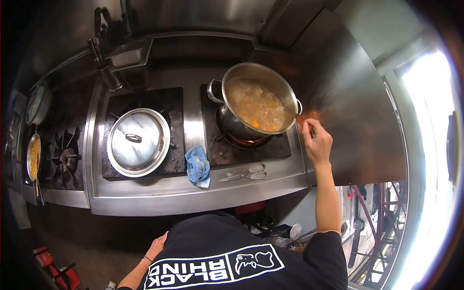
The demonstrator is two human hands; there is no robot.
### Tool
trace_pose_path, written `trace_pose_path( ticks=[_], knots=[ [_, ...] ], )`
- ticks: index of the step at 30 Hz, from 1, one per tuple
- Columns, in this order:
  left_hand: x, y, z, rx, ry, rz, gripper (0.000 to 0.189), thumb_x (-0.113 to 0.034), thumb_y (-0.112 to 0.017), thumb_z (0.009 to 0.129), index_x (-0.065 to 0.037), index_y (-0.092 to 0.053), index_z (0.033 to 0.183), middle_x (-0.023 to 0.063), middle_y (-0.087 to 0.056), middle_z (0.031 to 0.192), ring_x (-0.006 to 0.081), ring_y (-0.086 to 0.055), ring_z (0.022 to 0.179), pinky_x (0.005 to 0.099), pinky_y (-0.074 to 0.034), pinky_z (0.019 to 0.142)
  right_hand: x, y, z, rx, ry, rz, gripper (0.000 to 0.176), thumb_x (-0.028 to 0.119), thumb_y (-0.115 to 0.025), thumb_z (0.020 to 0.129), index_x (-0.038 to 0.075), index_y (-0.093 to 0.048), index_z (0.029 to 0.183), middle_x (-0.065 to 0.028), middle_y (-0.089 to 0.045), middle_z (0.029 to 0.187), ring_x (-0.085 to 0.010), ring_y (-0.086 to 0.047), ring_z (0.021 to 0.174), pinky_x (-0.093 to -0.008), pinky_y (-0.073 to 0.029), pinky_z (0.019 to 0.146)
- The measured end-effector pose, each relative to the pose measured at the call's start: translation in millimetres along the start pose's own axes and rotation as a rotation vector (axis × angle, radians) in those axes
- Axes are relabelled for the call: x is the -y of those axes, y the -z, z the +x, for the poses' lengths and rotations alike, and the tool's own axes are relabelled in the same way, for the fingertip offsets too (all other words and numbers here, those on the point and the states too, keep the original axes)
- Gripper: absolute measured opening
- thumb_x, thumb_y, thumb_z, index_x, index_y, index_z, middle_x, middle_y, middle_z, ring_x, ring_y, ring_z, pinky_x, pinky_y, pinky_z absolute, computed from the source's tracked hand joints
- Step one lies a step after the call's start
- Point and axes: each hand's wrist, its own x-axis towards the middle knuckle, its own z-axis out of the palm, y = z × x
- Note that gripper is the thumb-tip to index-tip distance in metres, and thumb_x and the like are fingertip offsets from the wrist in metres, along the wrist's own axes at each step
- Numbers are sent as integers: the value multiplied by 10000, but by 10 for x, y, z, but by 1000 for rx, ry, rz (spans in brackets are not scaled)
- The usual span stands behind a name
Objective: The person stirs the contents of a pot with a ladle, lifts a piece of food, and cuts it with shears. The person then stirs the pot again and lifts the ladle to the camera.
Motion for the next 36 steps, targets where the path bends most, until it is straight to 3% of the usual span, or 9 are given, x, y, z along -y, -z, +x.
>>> trace_pose_path(
  ticks=[1, 4, 13, 19, 21, 22, 23, 25, 36],
  knots=[
    [-8, -12, -1, 23, 45, -7, 627, -248, -509, 885, -14, -194, 1374, 166, -319, 1419, 325, -424, 1206, 400, -341, 997, -54, -18, 23, -1, 1, 1, 142, 178, -597, 853, 42, -621, 883, -69, -606, 657, -195, -592, 547, -278, -461, 543],
    [4, -66, -38, -1, 71, -44, 629, -232, -518, 878, -14, -190, 1368, 166, -314, 1422, 324, -428, 1203, 402, -345, 993, -305, 7, 70, 60, -424, 378, 219, 221, -542, 912, 13, -610, 910, -16, -554, 620, -59, -522, 523, -237, -407, 488],
    [-39, -22, -41, -71, -67, -18, 622, -238, -519, 880, -17, -196, 1364, 160, -310, 1427, 323, -437, 1190, 407, -358, 979, -627, -27, -205, -41, -741, 863, 297, 276, -507, 938, -6, -568, 1011, -73, -593, 646, -66, -530, 479, -167, -361, 415],
    [-66, -37, -30, -65, -27, 72, 638, -278, -514, 886, -17, -190, 1369, 160, -320, 1418, 323, -432, 1189, 404, -348, 988, -431, 318, -241, -63, -533, 809, 211, 211, -524, 933, 14, -582, 985, -64, -601, 704, -82, -544, 517, -178, -414, 473],
    [-69, -28, -29, -62, -30, 62, 647, -289, -516, 885, -19, -187, 1372, 163, -325, 1413, 325, -430, 1189, 403, -345, 991, -226, 445, -233, -65, -289, 543, 179, 163, -531, 928, 6, -585, 994, -51, -596, 727, -91, -555, 554, -174, -418, 495],
    [-73, -29, -30, -60, -32, 52, 656, -299, -517, 884, -21, -184, 1376, 166, -330, 1409, 327, -429, 1188, 402, -342, 994, -124, 525, -211, -31, -201, 511, 127, 82, -574, 890, -2, -610, 978, -68, -614, 780, -125, -576, 631, -207, -463, 574],
    [-170, 37, -18, -63, -30, 52, 656, -299, -517, 884, -21, -184, 1376, 166, -330, 1409, 327, -429, 1188, 402, -342, 994, -11, 586, -154, -31, -199, 513, 127, 82, -574, 890, -2, -610, 978, -68, -614, 780, -125, -576, 631, -207, -463, 574],
    [-344, 146, -23, -52, 34, 48, 660, -301, -522, 881, -31, -181, 1377, 169, -338, 1402, 334, -431, 1185, 404, -344, 993, 201, 662, -37, 4, 86, 110, 119, 47, -610, 849, -6, -625, 954, -100, -629, 826, -155, -589, 694, -247, -487, 649],
    [-66, -66, -35, -63, -50, 31, 636, -255, -545, 863, -49, -202, 1357, 166, -325, 1414, 351, -432, 1183, 413, -350, 987, -349, -451, 763, 188, -2, 263, 175, 220, -609, 857, 80, -626, 960, -89, -646, 784, -149, -608, 651, -253, -467, 614]
  ],
)
